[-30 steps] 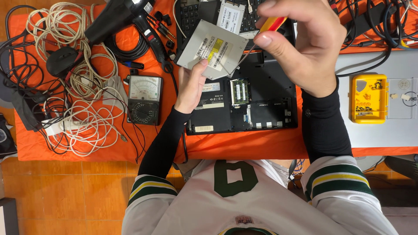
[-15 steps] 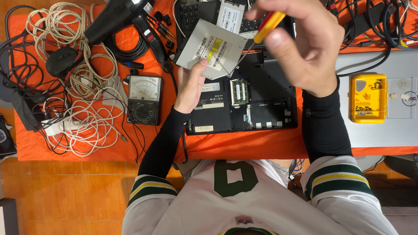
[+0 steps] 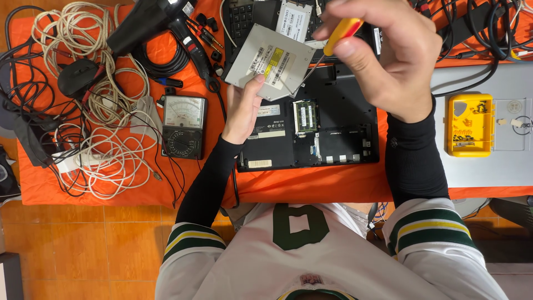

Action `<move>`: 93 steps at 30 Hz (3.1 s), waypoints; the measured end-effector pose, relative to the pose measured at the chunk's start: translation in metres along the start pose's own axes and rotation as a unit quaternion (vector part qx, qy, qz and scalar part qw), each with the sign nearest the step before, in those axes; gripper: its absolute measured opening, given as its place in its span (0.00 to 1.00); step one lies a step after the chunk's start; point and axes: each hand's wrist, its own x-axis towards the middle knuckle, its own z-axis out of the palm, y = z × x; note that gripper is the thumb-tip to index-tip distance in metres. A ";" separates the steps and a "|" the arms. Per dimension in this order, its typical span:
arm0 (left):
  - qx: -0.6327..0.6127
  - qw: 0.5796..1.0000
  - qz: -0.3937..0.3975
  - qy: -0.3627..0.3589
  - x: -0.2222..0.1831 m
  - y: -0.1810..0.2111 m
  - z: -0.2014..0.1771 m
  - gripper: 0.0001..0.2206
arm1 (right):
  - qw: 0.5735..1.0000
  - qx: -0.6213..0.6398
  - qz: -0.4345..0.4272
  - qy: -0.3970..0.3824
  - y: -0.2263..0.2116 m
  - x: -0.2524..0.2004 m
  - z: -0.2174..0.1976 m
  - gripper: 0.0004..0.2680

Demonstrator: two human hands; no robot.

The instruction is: Repairing a laptop by examining a component and using a screwdriver.

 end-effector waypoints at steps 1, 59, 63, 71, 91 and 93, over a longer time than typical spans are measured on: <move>0.004 1.000 0.002 -0.002 0.000 -0.001 -0.001 0.19 | 1.000 0.025 0.015 0.000 0.000 0.000 0.000 0.09; 0.006 1.000 0.010 -0.003 0.002 0.002 0.000 0.23 | 0.996 -0.080 -0.032 -0.003 -0.005 0.011 -0.005 0.10; -0.007 1.000 0.000 0.005 0.004 0.004 0.005 0.25 | 0.989 -0.129 -0.065 -0.001 -0.008 0.014 -0.006 0.10; -0.013 0.999 -0.032 0.023 0.002 0.004 0.008 0.25 | 0.992 -0.112 -0.058 -0.002 -0.005 0.008 -0.004 0.10; -0.176 0.983 0.009 -0.044 0.001 0.001 -0.011 0.28 | 0.993 -0.115 0.000 -0.022 -0.021 0.000 -0.008 0.10; -0.195 0.979 0.001 -0.055 0.001 0.005 -0.008 0.30 | 0.985 -0.169 -0.010 -0.019 -0.031 0.008 -0.008 0.09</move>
